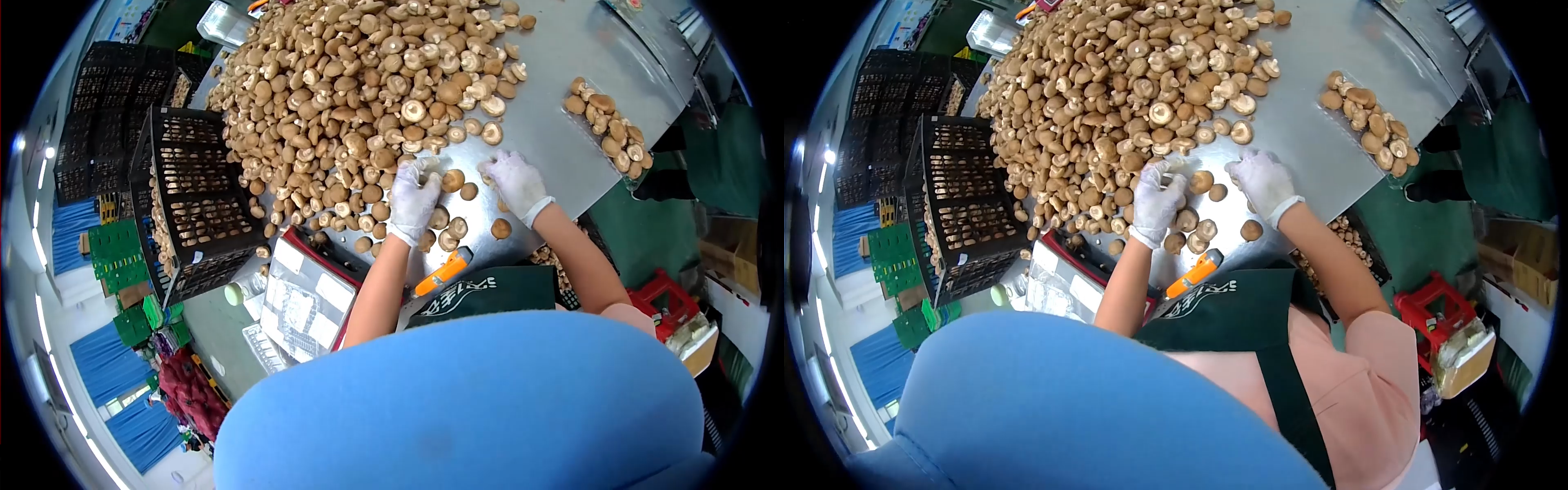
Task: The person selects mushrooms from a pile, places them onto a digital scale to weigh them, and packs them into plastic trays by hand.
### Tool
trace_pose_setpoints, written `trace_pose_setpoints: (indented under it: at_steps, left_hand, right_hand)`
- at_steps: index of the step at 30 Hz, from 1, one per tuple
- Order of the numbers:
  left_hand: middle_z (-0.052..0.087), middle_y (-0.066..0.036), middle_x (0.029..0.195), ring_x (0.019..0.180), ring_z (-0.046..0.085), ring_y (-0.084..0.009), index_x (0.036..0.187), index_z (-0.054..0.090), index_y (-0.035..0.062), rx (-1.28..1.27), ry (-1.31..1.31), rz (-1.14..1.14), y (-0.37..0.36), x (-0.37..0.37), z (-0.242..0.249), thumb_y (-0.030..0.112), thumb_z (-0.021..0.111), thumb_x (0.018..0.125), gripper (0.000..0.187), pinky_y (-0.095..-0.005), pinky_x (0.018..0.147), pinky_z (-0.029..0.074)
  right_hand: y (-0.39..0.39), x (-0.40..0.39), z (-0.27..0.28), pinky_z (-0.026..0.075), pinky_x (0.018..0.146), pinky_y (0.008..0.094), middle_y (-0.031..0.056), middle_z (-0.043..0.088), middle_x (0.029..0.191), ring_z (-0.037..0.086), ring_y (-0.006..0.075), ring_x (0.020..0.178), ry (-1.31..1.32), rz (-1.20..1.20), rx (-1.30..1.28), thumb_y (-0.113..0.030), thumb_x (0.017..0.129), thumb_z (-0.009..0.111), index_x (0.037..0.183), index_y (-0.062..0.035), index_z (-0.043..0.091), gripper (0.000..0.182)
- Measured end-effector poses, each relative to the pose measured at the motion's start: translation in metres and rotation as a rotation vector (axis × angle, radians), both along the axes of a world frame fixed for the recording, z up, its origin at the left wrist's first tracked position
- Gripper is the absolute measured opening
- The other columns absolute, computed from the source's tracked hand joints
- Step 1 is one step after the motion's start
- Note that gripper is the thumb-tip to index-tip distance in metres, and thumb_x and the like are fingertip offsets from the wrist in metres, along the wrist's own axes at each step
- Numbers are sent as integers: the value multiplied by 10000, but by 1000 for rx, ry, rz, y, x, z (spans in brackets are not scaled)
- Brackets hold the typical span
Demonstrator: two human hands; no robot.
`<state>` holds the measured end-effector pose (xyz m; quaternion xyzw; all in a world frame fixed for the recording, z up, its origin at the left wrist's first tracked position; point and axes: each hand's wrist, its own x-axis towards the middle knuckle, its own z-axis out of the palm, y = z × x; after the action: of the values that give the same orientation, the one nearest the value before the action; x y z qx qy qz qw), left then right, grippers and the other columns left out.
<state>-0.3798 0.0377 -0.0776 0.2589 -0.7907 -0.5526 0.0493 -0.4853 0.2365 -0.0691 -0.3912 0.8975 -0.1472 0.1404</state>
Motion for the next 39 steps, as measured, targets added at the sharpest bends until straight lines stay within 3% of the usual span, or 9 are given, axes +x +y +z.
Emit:
trace_pose_setpoints:
  at_steps: [6, 11, 14, 18, 22, 25, 33, 37, 39]
  left_hand:
    - [651, -101, 1121, 992, 653, -194, 1205, 673, 66, -373, 45, -200, -22, -2, 17, 45, 633, 872, 336, -294, 886, 522]
    - [631, -120, 1147, 975, 653, -336, 1198, 618, 135, -905, -35, -620, 15, -14, 7, 99, 644, 815, 386, -444, 773, 553]
    - [629, -110, 1131, 945, 651, -356, 1133, 614, 93, -886, -78, -615, 15, -24, 1, 113, 658, 809, 328, -457, 758, 547]
    - [623, -131, 1178, 1054, 637, -312, 1278, 599, 47, -398, 207, -272, 10, -2, 32, 142, 646, 899, 393, -385, 904, 513]
    - [596, -54, 1184, 931, 633, -152, 1339, 571, 55, 620, 123, -79, 21, 46, 118, 214, 649, 966, 412, -329, 873, 517]
    - [590, -110, 1115, 994, 614, -253, 1313, 584, 46, -202, 342, -188, 26, 82, 94, 123, 749, 851, 497, -353, 901, 497]
    - [607, -97, 1168, 1014, 583, -167, 1323, 559, 20, 25, 227, 760, -9, 239, 122, 139, 697, 892, 469, -330, 923, 490]
    - [599, -123, 1196, 1064, 571, -207, 1290, 556, -8, -381, 258, 884, -53, 307, 118, 107, 648, 938, 382, -335, 962, 466]
    - [588, -153, 1242, 1108, 571, -246, 1328, 530, -36, -460, 276, 869, -65, 321, 110, 137, 599, 976, 398, -354, 994, 451]
  right_hand:
    - [6, -16, -22, 552, 731, 378, 92, 652, 909, 643, 276, 828, 7, 11, -328, -194, 841, 680, 978, -135, 695, 151]
    - [17, -16, 27, 456, 511, 241, 64, 623, 932, 559, 109, 636, -1459, -502, -668, -251, 951, 623, 1157, -20, 590, 311]
    - [27, -9, 9, 327, 412, 197, 96, 599, 975, 448, 81, 539, -2055, -273, -979, -233, 992, 541, 1173, 1, 544, 296]
    - [16, 8, 24, 274, 396, 180, 116, 570, 998, 384, 52, 525, -2279, -138, -1108, -183, 1018, 442, 1167, 18, 528, 265]
    - [0, 35, 45, 315, 379, 209, 38, 521, 744, 381, 71, 485, -2057, -198, -943, -447, 1036, 416, 1171, 8, 556, 495]
    - [-26, 57, 48, 363, 408, 223, 15, 502, 671, 431, 85, 493, -1981, -202, -598, -493, 1024, 437, 1122, -63, 574, 462]
    - [-148, 129, 103, 485, 544, 237, 31, 642, 962, 592, 85, 733, -1606, 428, -264, -364, 961, 607, 1247, -72, 600, 408]
    - [-227, 206, 127, 500, 659, 226, 19, 636, 941, 586, 71, 832, -1472, 587, -314, -346, 917, 665, 1187, -73, 640, 385]
    - [-264, 251, 102, 510, 835, 336, 79, 677, 1011, 642, 207, 941, -1108, 741, -483, -391, 935, 593, 1165, -73, 651, 397]
